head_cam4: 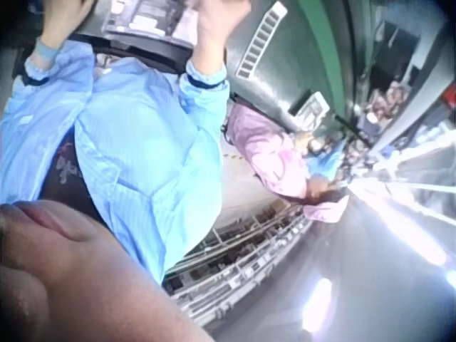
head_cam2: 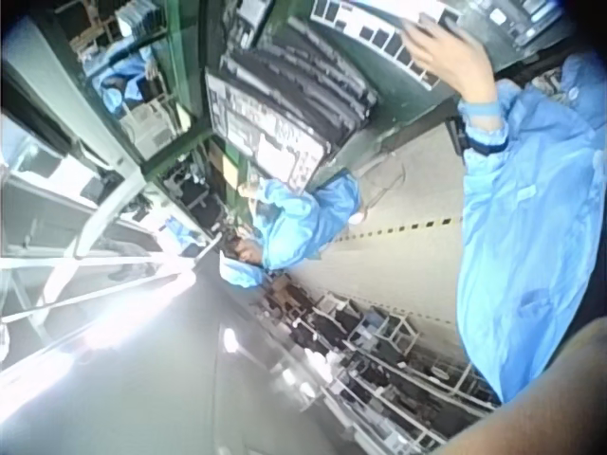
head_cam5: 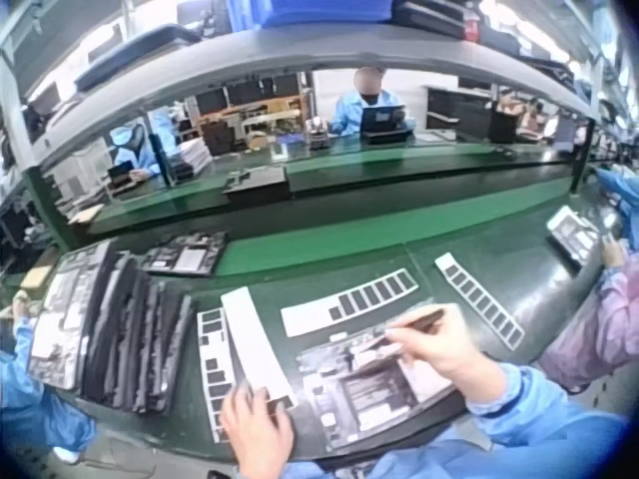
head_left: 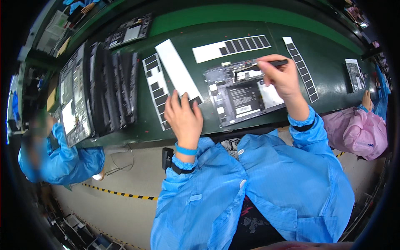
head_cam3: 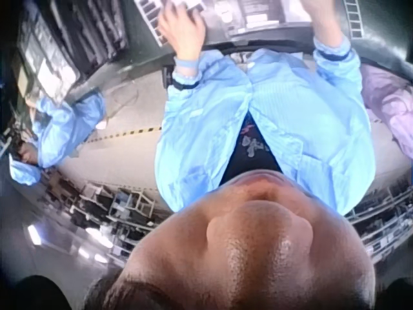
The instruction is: Applying stickers and marking internal components of laptop computers on an assembly line.
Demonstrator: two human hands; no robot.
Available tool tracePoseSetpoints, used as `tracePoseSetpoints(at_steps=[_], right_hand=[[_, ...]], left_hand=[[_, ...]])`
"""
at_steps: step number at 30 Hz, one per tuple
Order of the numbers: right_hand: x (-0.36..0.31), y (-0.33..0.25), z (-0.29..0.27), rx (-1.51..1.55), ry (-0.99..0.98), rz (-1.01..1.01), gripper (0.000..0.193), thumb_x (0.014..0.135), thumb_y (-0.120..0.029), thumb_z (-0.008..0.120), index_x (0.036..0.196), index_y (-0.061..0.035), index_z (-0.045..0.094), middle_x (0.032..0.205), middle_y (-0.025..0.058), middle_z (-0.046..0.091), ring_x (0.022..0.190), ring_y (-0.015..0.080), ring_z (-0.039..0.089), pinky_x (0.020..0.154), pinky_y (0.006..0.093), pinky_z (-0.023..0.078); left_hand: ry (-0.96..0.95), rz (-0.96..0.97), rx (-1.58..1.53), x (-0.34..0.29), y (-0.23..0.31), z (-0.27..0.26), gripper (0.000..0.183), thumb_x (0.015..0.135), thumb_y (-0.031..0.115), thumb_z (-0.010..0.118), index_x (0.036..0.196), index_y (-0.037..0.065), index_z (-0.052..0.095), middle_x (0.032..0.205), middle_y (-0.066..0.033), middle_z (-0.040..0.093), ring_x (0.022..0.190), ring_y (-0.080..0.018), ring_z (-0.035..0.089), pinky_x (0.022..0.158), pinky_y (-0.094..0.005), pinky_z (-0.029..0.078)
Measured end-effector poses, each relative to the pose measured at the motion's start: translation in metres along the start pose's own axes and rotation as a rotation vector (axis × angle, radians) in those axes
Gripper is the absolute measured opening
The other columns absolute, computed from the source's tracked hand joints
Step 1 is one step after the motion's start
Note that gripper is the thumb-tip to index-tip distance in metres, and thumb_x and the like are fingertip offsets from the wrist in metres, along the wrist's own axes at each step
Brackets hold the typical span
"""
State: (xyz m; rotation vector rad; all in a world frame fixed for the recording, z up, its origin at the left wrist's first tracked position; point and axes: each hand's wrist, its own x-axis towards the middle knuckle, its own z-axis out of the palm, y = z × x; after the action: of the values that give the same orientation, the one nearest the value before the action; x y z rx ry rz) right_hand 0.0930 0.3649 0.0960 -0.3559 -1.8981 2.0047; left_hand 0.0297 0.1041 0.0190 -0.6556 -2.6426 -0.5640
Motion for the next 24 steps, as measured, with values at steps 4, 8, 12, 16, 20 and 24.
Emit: tracePoseSetpoints(at_steps=[4,8,12,16,20,24], right_hand=[[0.01,0.02,-0.087,-0.055,0.106,0.087,0.018,0.087,-0.013,0.067,0.098,0.0015,0.067,0.067,0.0045,0.062,0.048,0.0065,0.051,0.043,0.0188,0.031],[0.03,0.04,-0.111,0.064,0.075,0.164,0.019,0.087,-0.012,0.067,0.097,0.0032,0.065,0.069,0.006,0.063,0.05,0.0076,0.052,0.044,0.0192,0.033],[0.045,0.057,-0.119,0.087,0.025,0.128,0.018,0.087,-0.013,0.067,0.095,0.0027,0.065,0.069,0.0064,0.063,0.05,0.0076,0.053,0.044,0.0198,0.035],[0.041,0.06,-0.125,0.063,0.016,0.13,0.018,0.087,-0.015,0.067,0.095,0.0019,0.064,0.068,0.0049,0.062,0.05,0.0078,0.054,0.045,0.0198,0.036],[0.042,0.057,-0.136,0.171,-0.045,0.16,0.017,0.086,-0.014,0.068,0.092,0.0012,0.063,0.071,0.0059,0.063,0.051,0.0082,0.056,0.045,0.0191,0.037],[0.046,0.055,-0.132,0.068,-0.129,0.244,0.019,0.085,-0.015,0.069,0.091,0.003,0.063,0.068,0.0065,0.062,0.049,0.0079,0.055,0.043,0.0187,0.038]], left_hand=[[-0.184,0.075,-0.469,0.025,0.051,-0.02,0.028,0.085,0.014,0.061,0.11,0.0,0.06,0.121,-0.0175,0.057,0.114,-0.0359,0.052,0.096,-0.0422,0.041],[-0.416,0.229,-0.807,0.044,0.117,0.0,0.036,0.085,0.017,0.063,0.117,0.0,0.057,0.127,-0.0207,0.053,0.119,-0.0382,0.049,0.1,-0.0413,0.04],[-0.525,0.339,-0.738,0.052,0.159,0.034,0.048,0.084,0.02,0.064,0.127,0.003,0.051,0.133,-0.0244,0.047,0.119,-0.0389,0.049,0.102,-0.0419,0.039],[-0.608,0.397,-0.764,0.057,0.163,0.046,0.042,0.083,0.019,0.065,0.12,0.003,0.056,0.133,-0.0207,0.048,0.118,-0.0382,0.049,0.1,-0.0415,0.04],[-0.653,0.399,-0.77,0.059,0.165,0.042,0.026,0.082,0.016,0.066,0.104,0.002,0.063,0.132,-0.0161,0.052,0.112,-0.0361,0.052,0.097,-0.0406,0.042],[-0.632,0.422,-0.736,0.056,0.167,0.045,0.021,0.081,0.014,0.066,0.097,0.001,0.065,0.129,-0.0159,0.054,0.105,-0.0341,0.054,0.093,-0.0397,0.044]])
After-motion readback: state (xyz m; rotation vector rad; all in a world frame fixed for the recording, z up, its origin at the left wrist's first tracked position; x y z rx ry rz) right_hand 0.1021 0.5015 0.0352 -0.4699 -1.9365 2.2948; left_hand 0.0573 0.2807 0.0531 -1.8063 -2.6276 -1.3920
